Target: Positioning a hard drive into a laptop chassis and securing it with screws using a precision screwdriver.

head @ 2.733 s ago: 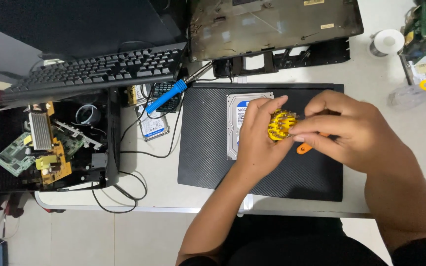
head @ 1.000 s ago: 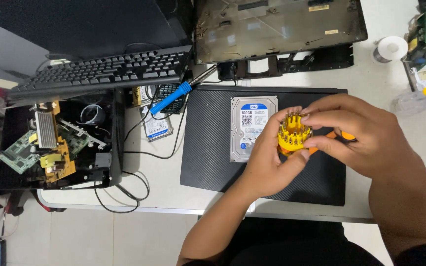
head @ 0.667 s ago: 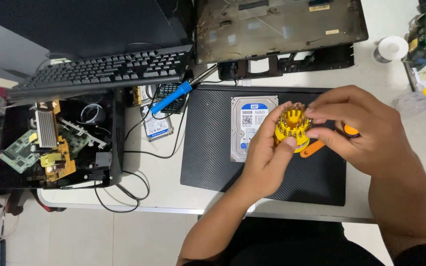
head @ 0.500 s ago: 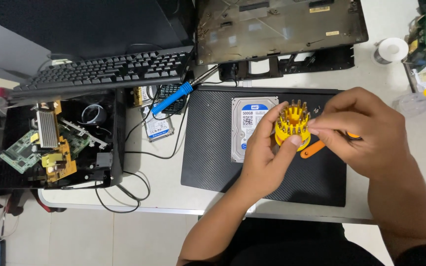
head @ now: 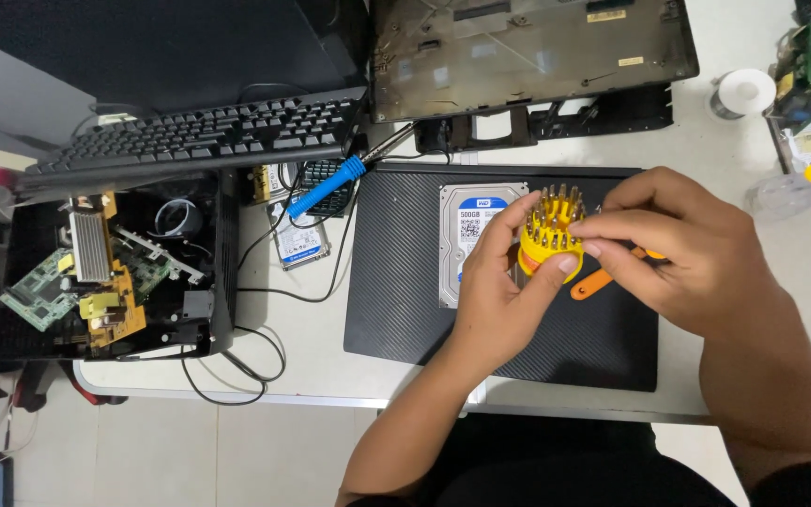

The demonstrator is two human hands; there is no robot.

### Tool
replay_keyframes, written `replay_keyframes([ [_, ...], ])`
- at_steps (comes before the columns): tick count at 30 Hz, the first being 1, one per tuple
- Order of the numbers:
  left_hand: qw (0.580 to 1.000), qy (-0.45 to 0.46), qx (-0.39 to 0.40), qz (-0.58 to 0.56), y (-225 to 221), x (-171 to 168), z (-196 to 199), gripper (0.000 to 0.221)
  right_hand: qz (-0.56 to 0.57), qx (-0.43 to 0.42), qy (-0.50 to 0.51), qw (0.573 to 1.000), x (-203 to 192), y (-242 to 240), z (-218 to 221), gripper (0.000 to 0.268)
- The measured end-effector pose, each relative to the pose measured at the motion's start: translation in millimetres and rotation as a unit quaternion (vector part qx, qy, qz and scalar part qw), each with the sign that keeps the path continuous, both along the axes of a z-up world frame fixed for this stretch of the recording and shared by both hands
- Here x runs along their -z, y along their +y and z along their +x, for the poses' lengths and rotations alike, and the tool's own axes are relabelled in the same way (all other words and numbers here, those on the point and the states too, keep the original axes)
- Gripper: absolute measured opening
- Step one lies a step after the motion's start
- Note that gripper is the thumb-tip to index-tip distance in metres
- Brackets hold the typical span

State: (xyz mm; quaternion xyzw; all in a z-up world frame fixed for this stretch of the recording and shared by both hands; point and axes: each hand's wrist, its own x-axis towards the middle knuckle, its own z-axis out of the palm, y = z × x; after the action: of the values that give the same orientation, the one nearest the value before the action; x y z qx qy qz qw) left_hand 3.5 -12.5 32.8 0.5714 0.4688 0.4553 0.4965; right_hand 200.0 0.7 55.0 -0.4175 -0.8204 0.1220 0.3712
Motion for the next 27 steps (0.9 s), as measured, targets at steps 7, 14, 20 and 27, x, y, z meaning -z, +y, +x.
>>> replay_keyframes([
  [7, 0.996, 0.071, -0.001, 0.044, 7, 15, 0, 0.066, -0.06, -0.003, 0.02, 0.998, 0, 7, -4, 0.006],
  [14, 0.987, 0.125, 0.01, 0.097, 19, 39, -1, 0.07, -0.054, 0.025, -0.027, 0.998, 1, 12, -2, 0.008],
  [20, 0.993, 0.101, 0.046, 0.048, 71, 56, -2, 0.062, 0.069, 0.098, 0.041, 0.992, 11, 16, 34, 0.016],
  [27, 0.957, 0.204, 0.106, 0.176, 148, 98, 20, 0.061, 0.074, 0.149, 0.043, 0.985, 12, 19, 49, 0.014],
])
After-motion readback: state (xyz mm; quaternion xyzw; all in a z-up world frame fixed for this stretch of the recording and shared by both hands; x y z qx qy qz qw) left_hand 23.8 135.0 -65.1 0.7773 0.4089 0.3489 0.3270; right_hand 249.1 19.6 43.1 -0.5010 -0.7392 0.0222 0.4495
